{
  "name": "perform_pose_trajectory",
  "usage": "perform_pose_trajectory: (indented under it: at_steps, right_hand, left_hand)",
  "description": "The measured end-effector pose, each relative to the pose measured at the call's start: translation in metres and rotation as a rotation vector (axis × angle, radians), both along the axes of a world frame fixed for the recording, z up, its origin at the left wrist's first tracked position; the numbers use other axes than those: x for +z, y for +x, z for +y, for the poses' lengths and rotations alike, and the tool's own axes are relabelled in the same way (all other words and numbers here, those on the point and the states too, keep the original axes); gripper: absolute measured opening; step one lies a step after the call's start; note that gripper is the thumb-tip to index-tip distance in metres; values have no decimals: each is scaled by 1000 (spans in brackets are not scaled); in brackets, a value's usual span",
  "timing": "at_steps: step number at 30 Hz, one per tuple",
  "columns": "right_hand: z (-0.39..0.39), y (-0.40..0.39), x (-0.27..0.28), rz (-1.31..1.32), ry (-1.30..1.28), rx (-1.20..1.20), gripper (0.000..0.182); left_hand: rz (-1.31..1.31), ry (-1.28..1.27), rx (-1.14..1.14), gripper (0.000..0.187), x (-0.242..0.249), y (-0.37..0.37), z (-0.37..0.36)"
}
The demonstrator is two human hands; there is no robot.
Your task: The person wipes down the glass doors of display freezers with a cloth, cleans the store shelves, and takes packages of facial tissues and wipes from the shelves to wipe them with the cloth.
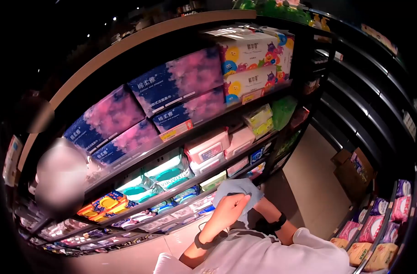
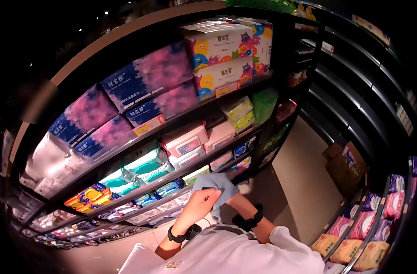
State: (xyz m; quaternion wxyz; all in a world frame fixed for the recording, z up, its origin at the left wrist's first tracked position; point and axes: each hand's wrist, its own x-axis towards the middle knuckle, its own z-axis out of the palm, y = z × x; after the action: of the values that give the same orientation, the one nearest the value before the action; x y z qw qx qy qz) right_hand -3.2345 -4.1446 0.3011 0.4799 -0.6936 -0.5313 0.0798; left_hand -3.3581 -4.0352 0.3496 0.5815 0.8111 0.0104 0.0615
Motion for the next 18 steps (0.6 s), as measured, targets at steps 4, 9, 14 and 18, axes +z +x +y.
perform_pose_trajectory:
  at_steps: [4, 9, 14, 18]
  right_hand:
    - [-5, -9, 25, -75, 29, 9, 18]
    - [-24, -22, 41, -163, 43, 10, 17]
    - [-34, -15, 57, -286, 80, -46, 16]
    - [-32, 15, 75, -443, 87, -108, 15]
  left_hand:
    - [51, -9, 94, 38, 13, 4, -5]
    - [114, -32, -51, 37, 1, 8, -19]
    - [157, 93, -35, 28, 7, 22, -25]
    - [-75, 148, 168, 14, 54, 38, -19]
